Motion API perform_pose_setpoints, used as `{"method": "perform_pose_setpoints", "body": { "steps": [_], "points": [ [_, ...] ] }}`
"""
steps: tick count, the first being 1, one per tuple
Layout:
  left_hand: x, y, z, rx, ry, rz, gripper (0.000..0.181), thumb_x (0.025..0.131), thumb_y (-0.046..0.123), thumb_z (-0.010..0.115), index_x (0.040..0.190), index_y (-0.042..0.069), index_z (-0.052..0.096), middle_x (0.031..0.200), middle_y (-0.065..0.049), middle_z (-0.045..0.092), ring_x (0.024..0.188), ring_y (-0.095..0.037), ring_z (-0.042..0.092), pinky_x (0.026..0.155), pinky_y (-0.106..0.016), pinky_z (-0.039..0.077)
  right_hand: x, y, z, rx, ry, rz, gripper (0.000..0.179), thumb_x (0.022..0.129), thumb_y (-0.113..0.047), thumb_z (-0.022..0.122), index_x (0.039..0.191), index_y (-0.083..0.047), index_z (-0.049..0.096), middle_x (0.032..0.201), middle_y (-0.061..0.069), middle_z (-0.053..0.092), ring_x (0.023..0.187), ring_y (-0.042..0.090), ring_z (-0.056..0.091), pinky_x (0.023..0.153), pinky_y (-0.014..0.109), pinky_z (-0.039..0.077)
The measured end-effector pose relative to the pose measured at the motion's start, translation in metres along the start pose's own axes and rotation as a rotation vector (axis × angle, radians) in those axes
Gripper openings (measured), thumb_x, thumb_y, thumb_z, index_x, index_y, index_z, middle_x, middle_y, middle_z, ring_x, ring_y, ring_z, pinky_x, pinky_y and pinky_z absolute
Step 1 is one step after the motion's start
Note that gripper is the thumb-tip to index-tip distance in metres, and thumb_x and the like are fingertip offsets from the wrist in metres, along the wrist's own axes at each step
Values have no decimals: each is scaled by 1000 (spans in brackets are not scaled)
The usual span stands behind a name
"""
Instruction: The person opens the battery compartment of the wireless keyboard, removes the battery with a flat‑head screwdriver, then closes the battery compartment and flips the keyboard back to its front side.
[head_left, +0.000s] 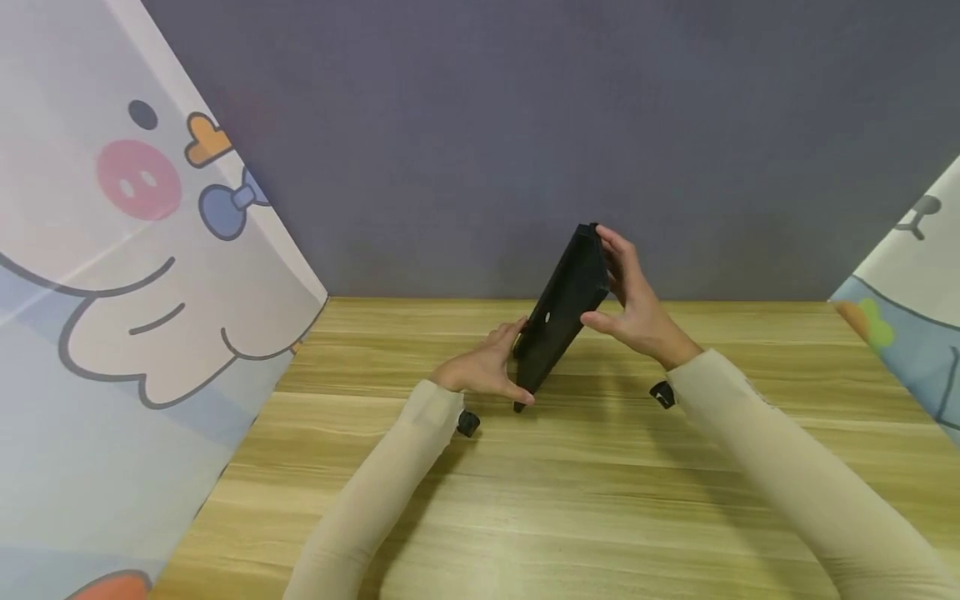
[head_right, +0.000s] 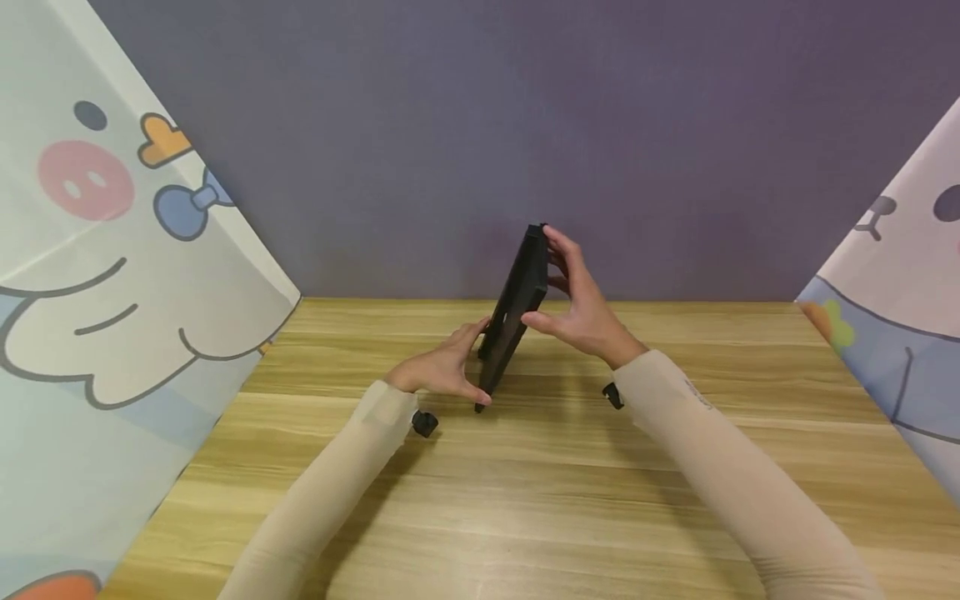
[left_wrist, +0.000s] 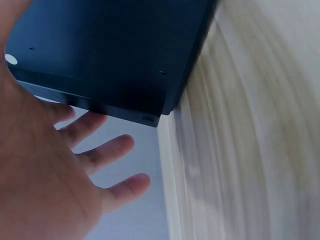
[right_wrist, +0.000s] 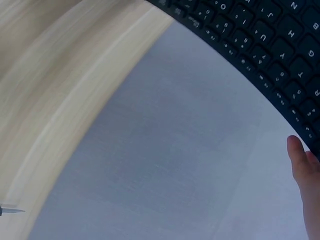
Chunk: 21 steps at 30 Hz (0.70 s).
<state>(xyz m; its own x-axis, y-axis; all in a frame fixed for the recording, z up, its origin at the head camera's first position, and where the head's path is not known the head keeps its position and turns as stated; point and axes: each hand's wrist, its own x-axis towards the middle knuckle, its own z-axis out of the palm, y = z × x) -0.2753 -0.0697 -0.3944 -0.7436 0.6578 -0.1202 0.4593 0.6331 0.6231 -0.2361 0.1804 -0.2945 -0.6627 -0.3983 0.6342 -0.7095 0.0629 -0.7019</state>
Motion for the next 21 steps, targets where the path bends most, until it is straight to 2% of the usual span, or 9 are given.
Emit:
{"method": "perform_pose_setpoints", "body": {
  "steps": [4,7,11,15,18,21],
  "points": [
    [-3,-4,-6,29,-15,-20,129,65,48,84,152,27,-10,157,-8,-3,142,-28,2,105,-54,25,-4,2,-5,3,-14,20,95,79,-12,78,146,1,12,147,24,21,135,28,25,108,34,21],
    [-5,-7,-10,37,-20,-32,128,65,46,85,152,27,-7,156,-8,3,141,-27,7,104,-51,28,-7,5,-8,-12,-23,51,95,76,1,77,146,1,12,148,23,18,135,28,23,108,28,22],
    [-10,-11,-16,18,-32,-56,128,65,44,86,153,25,-5,155,-9,5,140,-28,12,103,-51,30,-15,10,-14,-45,-55,99,95,76,8,74,146,-1,11,150,20,15,138,25,19,108,22,20],
    [-15,-13,-20,8,-55,-119,128,65,44,86,153,25,-5,156,-14,-2,141,-32,6,103,-54,28,-25,15,-19,-72,-76,170,95,77,10,72,148,-5,11,151,15,16,139,23,19,106,18,20],
    [-18,-14,-23,8,-61,-156,127,66,40,86,153,27,-5,156,-15,-4,141,-32,4,103,-54,28,-33,17,-22,-121,-81,241,95,78,5,74,150,-6,12,151,13,20,138,25,22,103,15,23],
    [-20,-16,-24,18,-61,-174,126,67,38,87,153,27,-4,156,-14,-3,141,-32,6,101,-53,31,-41,18,-25,-190,-97,317,96,79,-4,77,150,-5,12,150,13,23,136,28,27,104,22,27]
  ]
}}
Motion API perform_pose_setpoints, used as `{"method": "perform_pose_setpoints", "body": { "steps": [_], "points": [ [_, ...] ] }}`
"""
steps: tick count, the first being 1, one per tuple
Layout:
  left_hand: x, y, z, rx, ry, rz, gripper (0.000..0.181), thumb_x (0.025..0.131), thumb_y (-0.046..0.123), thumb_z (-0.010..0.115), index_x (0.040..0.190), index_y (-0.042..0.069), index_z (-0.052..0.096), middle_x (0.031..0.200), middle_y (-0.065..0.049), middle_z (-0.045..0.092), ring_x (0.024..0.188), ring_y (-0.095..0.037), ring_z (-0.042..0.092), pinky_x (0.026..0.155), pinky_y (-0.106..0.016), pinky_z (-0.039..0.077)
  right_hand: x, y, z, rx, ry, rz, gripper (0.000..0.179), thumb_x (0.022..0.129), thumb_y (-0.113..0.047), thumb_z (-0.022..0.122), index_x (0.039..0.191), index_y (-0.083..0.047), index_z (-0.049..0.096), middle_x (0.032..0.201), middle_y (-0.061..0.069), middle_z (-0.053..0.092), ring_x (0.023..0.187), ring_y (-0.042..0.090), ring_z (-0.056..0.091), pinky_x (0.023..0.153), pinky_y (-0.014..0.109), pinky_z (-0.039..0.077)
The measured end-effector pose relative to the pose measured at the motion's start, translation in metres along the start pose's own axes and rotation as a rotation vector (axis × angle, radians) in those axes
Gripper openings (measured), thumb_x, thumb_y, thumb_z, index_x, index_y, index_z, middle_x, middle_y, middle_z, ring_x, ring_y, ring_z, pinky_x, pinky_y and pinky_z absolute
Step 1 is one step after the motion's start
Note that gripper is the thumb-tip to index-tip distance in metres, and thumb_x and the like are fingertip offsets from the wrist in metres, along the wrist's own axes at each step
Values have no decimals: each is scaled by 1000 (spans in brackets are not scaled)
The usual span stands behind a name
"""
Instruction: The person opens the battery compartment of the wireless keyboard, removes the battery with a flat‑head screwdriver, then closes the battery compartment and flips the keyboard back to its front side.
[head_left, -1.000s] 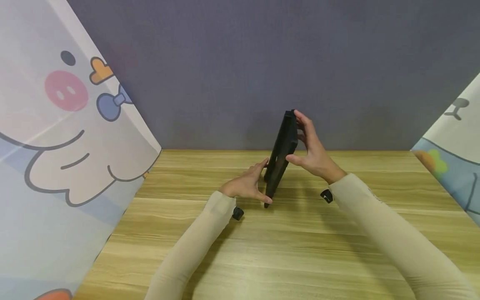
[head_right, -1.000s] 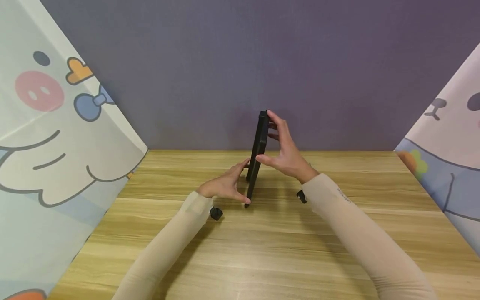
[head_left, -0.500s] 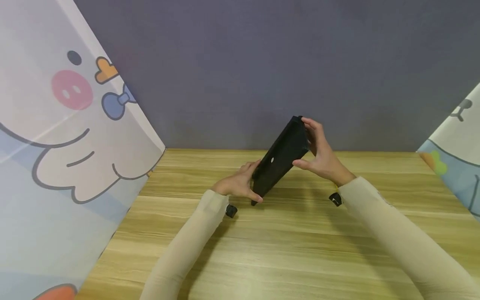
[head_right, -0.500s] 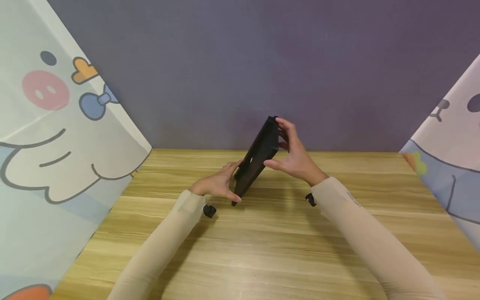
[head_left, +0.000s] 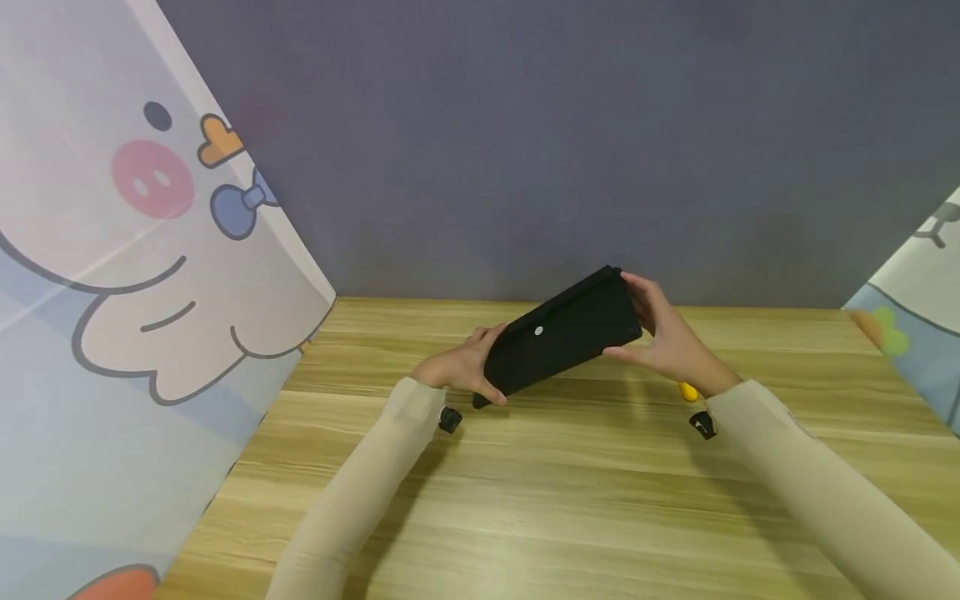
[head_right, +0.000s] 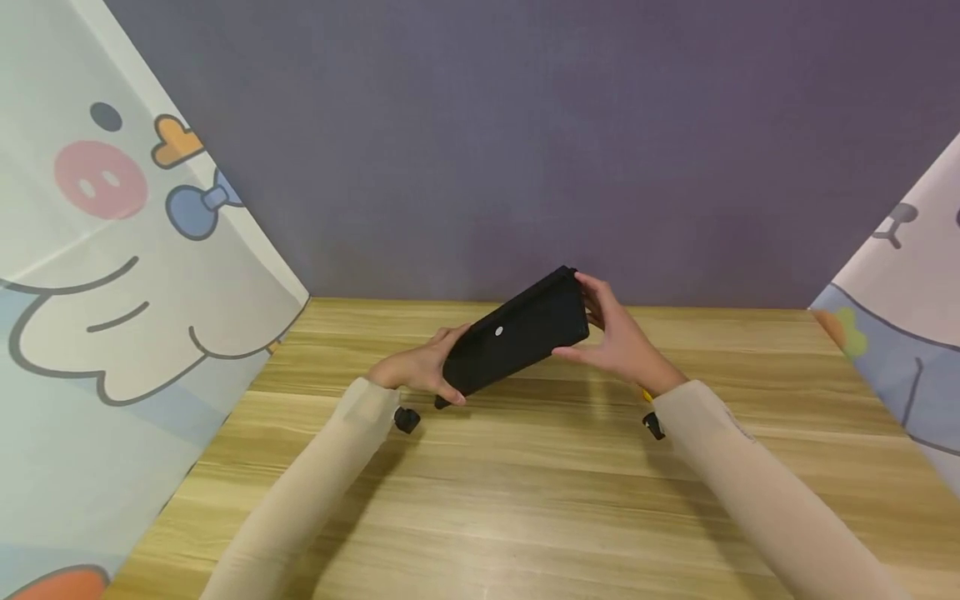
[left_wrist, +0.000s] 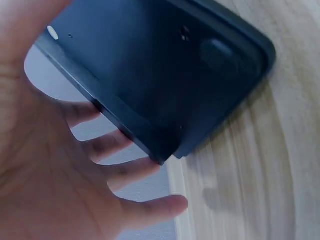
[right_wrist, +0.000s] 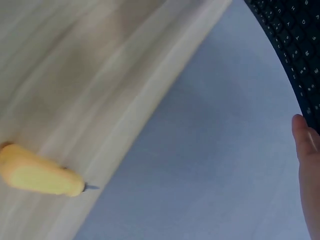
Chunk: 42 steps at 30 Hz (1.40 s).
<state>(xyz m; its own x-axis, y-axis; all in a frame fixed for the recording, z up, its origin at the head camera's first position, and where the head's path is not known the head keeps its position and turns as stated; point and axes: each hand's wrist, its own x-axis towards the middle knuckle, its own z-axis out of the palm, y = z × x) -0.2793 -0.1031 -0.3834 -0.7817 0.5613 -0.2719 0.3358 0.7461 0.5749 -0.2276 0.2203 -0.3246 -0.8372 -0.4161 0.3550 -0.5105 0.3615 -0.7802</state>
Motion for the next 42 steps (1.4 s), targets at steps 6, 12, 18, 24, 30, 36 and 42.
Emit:
{"method": "perform_pose_setpoints", "body": {
  "steps": [6,12,18,24,30,36,42],
  "points": [
    [3,-7,2,41,16,31,126,65,40,87,154,23,-2,153,-12,7,139,-30,13,98,-49,36,-7,15,-2,-78,-17,76,100,77,-9,80,150,-3,12,149,18,24,133,36,30,103,53,27],
    [4,-16,2,40,38,56,125,64,38,88,154,23,2,150,-10,12,137,-29,16,96,-48,39,-8,44,-2,-153,-62,107,105,76,-20,82,152,-15,11,150,14,23,130,35,35,101,53,31],
    [3,-21,1,49,50,68,125,63,37,89,154,22,4,148,-7,15,135,-27,19,94,-46,40,-11,50,0,-199,-100,105,106,76,-30,81,153,-16,9,153,14,17,132,35,32,99,53,34],
    [6,-23,3,69,51,66,125,62,39,89,154,23,5,147,-6,18,134,-26,21,93,-45,42,-14,50,2,-260,-129,103,110,76,-34,81,153,-12,5,149,19,18,126,35,33,93,54,38],
    [9,-23,4,113,60,77,125,61,41,89,154,20,8,144,-5,22,132,-24,23,94,-43,41,-16,53,0,-297,-195,138,115,76,-40,79,153,-11,-2,150,24,9,126,41,31,91,57,39],
    [11,-21,8,176,74,67,125,59,47,88,153,17,11,143,-5,23,131,-23,24,95,-41,40,-19,58,3,-312,-250,261,117,77,-44,77,152,-8,-6,151,29,1,135,50,9,97,67,23],
    [13,-20,10,227,84,64,123,59,48,88,153,15,15,142,-4,25,131,-23,24,97,-40,38,-23,67,8,-331,-275,326,119,76,-47,76,151,-4,-5,150,31,3,133,52,10,98,67,21]
  ]
}}
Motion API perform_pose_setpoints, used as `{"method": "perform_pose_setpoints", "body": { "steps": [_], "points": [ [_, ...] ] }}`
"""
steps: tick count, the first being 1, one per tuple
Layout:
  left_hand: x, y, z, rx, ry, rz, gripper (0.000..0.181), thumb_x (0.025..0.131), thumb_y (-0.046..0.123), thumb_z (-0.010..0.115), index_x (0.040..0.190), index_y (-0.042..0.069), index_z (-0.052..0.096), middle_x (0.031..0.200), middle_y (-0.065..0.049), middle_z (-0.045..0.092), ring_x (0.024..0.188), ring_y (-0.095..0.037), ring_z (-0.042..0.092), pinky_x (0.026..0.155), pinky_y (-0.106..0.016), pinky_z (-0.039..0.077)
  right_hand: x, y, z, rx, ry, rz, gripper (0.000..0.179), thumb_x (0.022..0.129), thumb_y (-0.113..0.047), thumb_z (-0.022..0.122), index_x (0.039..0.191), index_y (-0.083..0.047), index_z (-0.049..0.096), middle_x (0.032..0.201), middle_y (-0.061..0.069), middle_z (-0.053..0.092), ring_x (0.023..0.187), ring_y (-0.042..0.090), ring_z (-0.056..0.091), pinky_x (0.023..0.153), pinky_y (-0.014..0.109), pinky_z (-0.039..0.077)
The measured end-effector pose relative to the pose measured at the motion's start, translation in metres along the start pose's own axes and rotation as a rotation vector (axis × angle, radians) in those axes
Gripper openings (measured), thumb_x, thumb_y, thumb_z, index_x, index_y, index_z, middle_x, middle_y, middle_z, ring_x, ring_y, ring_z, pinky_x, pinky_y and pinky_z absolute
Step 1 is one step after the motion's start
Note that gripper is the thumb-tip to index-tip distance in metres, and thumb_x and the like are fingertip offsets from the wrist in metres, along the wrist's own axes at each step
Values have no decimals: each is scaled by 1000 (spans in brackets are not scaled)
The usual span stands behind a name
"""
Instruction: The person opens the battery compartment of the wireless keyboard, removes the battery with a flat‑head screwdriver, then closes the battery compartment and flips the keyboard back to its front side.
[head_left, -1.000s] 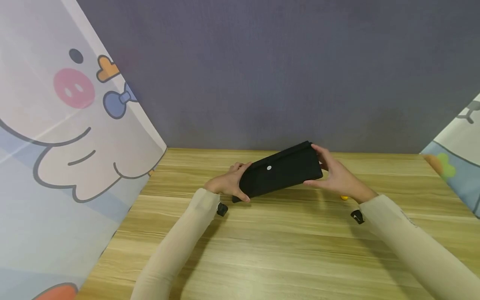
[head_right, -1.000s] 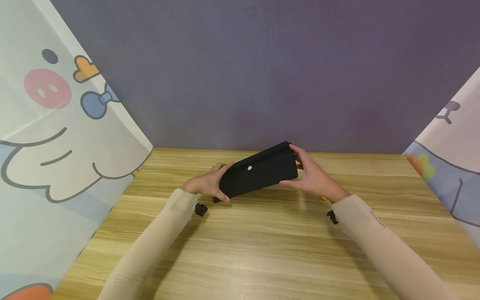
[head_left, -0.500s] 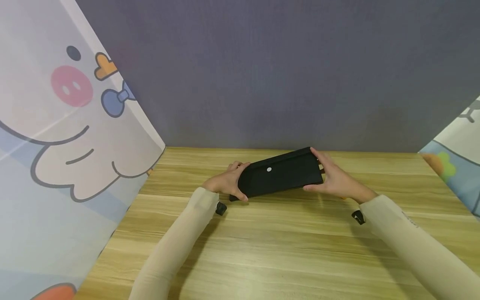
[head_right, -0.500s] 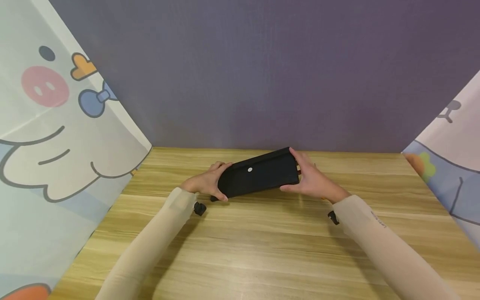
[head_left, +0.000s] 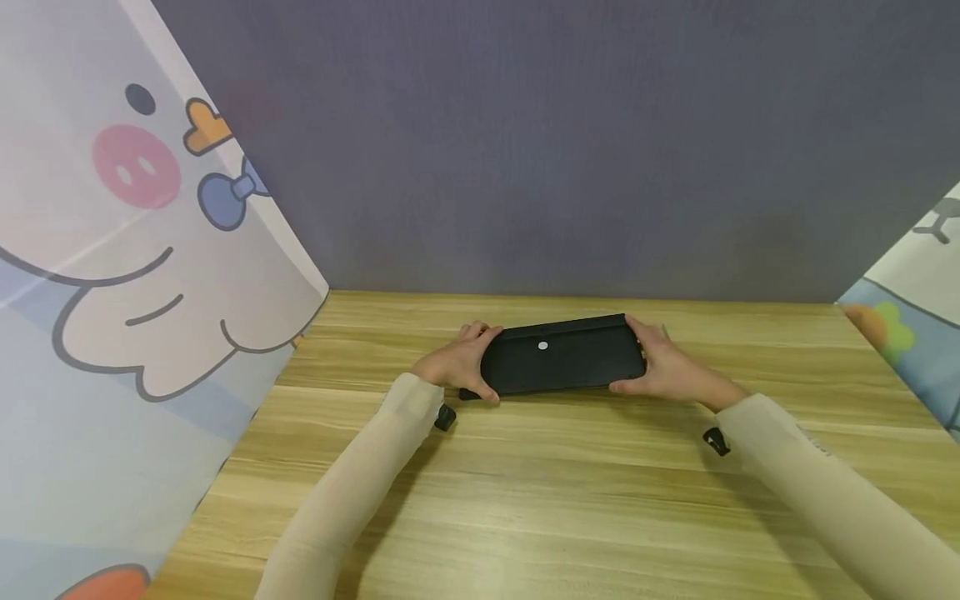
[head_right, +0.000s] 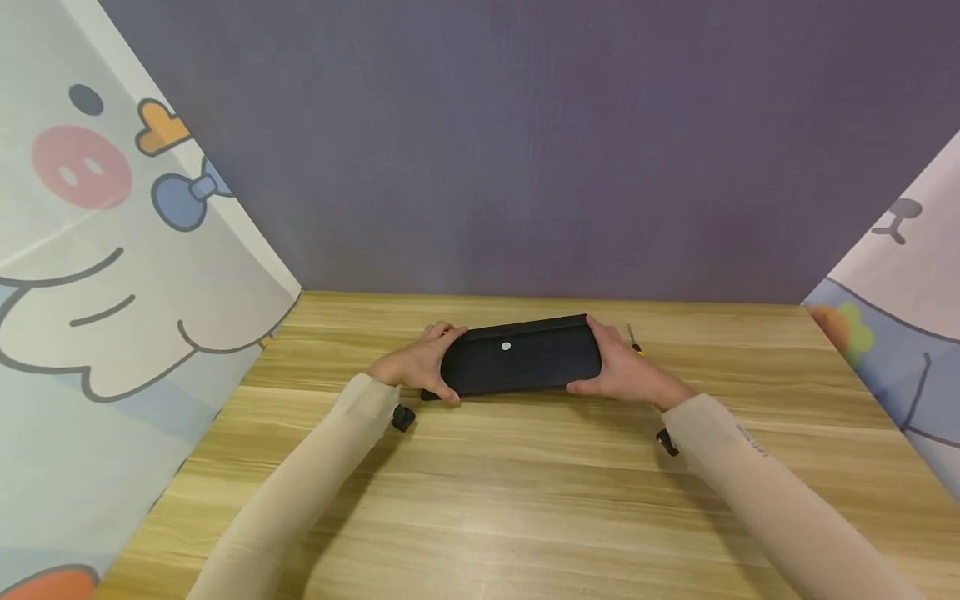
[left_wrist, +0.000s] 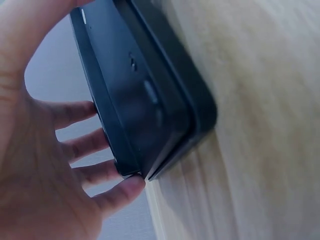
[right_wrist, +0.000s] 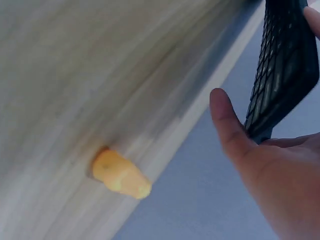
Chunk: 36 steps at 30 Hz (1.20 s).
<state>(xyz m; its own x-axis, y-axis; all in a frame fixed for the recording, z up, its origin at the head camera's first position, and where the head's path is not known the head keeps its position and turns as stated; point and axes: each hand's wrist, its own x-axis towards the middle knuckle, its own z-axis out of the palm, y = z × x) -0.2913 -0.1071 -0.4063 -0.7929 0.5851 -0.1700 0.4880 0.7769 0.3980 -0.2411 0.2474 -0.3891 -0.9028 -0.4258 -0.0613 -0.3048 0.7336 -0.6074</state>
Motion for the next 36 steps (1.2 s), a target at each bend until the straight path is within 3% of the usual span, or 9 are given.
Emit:
{"method": "perform_pose_setpoints", "body": {
  "steps": [4,13,22,30,36],
  "points": [
    [1,-1,1,57,9,12,121,60,50,87,152,14,17,142,-5,26,130,-23,25,99,-40,36,4,4,7,-11,-23,30,118,76,-47,77,150,1,-2,149,33,6,130,51,20,97,64,27],
    [1,-4,0,129,14,30,116,63,49,85,152,12,20,145,-5,25,132,-22,25,102,-39,34,9,1,15,-72,-97,134,124,73,-53,77,148,6,-1,146,38,10,130,54,18,98,64,25],
    [1,-6,-1,109,6,41,116,62,48,86,152,12,21,148,-4,22,135,-22,21,103,-39,32,7,3,21,-139,-98,144,124,71,-58,75,148,8,5,140,39,18,125,53,28,95,62,31],
    [1,-7,0,98,-6,16,117,61,49,86,152,14,20,149,-2,22,136,-20,18,103,-38,32,8,1,22,-141,-111,155,123,71,-58,75,148,8,6,140,38,17,126,52,27,95,62,32],
    [4,-7,2,67,8,57,115,64,51,84,152,14,20,152,-6,19,138,-23,16,104,-42,31,10,-1,16,-159,-153,198,123,72,-57,75,147,10,4,136,40,19,122,53,32,93,60,35]
  ]
}}
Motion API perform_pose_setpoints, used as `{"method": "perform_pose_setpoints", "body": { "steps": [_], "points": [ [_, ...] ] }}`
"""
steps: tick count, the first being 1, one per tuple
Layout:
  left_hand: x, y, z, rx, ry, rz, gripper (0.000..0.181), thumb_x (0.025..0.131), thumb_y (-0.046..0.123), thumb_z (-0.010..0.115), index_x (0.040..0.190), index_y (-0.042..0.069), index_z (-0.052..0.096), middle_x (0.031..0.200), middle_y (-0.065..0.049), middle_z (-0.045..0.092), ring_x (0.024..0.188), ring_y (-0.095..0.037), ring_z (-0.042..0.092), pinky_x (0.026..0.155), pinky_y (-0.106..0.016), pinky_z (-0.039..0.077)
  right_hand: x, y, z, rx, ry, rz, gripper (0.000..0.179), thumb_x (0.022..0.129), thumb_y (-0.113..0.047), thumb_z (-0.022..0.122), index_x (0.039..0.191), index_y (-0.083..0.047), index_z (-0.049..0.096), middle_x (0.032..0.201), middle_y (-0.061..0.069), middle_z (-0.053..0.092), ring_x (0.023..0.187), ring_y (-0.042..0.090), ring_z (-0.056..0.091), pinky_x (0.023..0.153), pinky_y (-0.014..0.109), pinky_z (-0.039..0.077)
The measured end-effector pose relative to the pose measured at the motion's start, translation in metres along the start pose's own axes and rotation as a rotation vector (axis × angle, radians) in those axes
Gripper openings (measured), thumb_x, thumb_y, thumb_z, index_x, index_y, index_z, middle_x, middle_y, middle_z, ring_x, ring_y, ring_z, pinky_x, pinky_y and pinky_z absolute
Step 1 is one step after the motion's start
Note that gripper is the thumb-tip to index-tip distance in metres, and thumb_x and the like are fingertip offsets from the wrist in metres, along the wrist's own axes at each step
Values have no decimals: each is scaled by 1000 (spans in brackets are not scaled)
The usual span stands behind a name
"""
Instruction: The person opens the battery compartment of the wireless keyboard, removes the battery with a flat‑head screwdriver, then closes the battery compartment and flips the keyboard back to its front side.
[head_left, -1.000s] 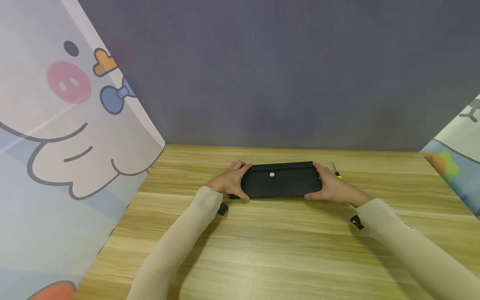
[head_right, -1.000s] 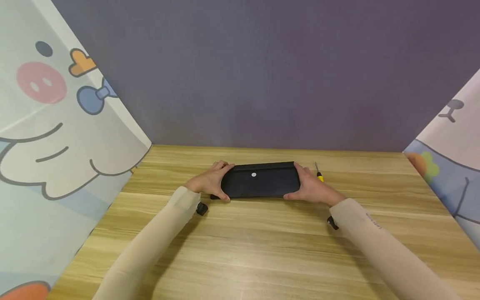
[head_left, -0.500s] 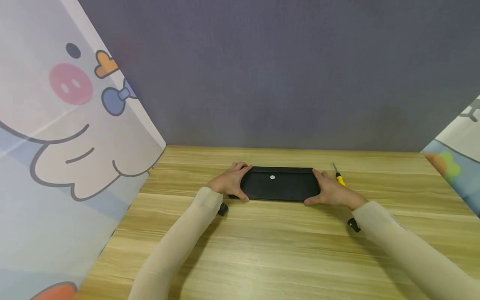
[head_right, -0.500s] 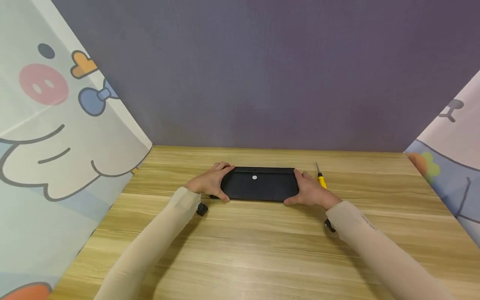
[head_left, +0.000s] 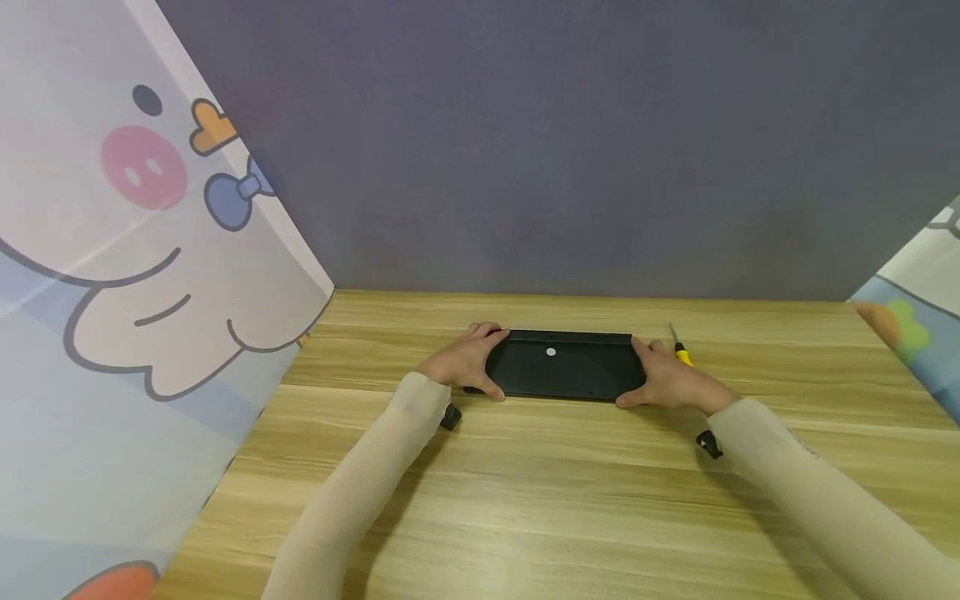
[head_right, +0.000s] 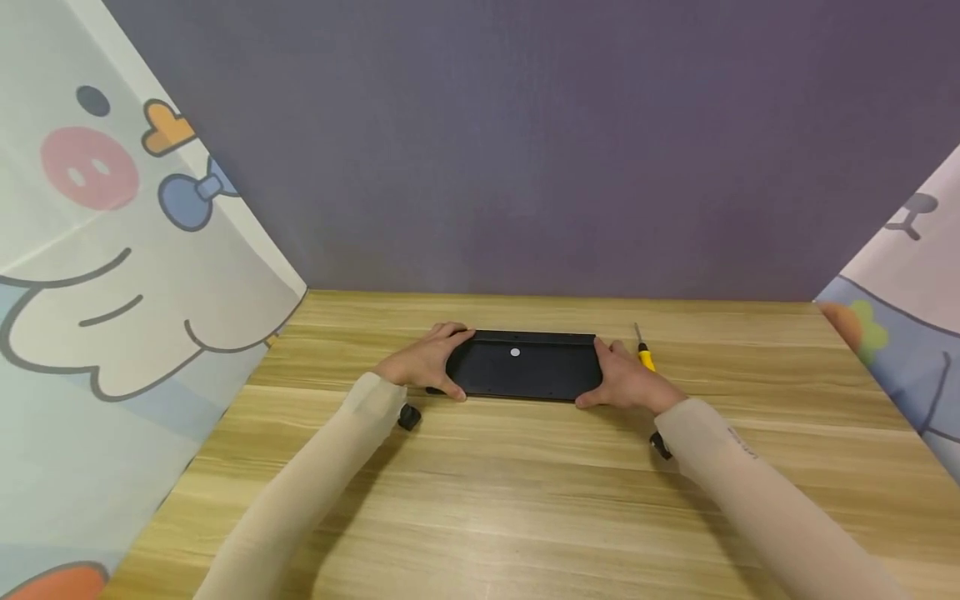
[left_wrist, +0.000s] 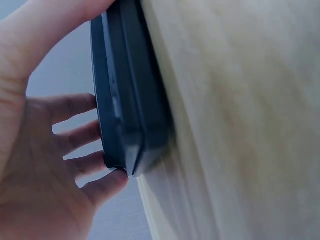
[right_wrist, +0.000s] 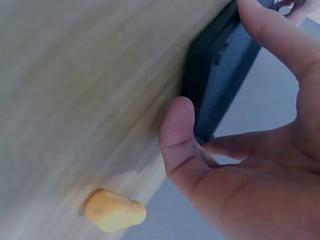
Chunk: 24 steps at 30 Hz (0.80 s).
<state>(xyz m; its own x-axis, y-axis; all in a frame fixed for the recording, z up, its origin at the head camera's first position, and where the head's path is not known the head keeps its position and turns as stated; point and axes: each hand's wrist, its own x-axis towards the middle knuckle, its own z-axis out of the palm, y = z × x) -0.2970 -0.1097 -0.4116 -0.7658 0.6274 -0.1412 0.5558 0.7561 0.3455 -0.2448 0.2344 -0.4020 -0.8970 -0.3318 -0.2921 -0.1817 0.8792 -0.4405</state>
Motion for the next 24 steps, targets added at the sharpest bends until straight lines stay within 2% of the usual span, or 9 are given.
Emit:
{"method": "perform_pose_setpoints", "body": {
  "steps": [3,5,10,14,18,24],
  "points": [
    [-3,-2,-1,-43,-7,-16,114,66,54,81,153,17,18,154,-6,15,140,-25,12,104,-46,30,1,-2,-6,-17,2,4,118,75,-55,74,146,11,7,134,41,23,118,52,37,91,59,37],
    [-6,-5,-3,-79,-3,-38,110,68,54,80,153,17,19,155,-6,12,141,-26,10,104,-47,30,1,-5,-12,-12,31,-18,108,80,-49,71,146,12,11,130,40,26,112,49,43,86,58,40],
    [-15,-13,-11,-140,22,-80,97,77,44,77,151,13,23,155,-9,13,141,-29,10,104,-50,29,8,-8,-24,35,163,-145,57,94,-21,61,138,7,37,123,31,39,100,39,50,77,50,45],
    [-18,-13,-15,-120,-22,-142,96,78,42,77,152,15,22,156,-10,12,141,-33,8,105,-52,26,23,-8,-28,43,203,-202,30,95,-9,57,122,4,56,116,23,51,93,33,53,76,46,46],
    [-19,-11,-14,-121,-56,-181,97,78,45,76,152,18,19,156,-9,11,141,-34,7,107,-52,23,36,-8,-27,27,223,-212,21,94,-6,59,113,3,63,108,19,59,90,31,57,77,48,46],
    [-18,-11,-11,-152,-54,-196,96,78,42,76,151,19,19,156,-7,14,141,-31,9,107,-49,24,48,-7,-24,24,244,-180,15,92,-7,61,105,0,65,100,15,61,90,31,58,77,48,45]
  ]
}}
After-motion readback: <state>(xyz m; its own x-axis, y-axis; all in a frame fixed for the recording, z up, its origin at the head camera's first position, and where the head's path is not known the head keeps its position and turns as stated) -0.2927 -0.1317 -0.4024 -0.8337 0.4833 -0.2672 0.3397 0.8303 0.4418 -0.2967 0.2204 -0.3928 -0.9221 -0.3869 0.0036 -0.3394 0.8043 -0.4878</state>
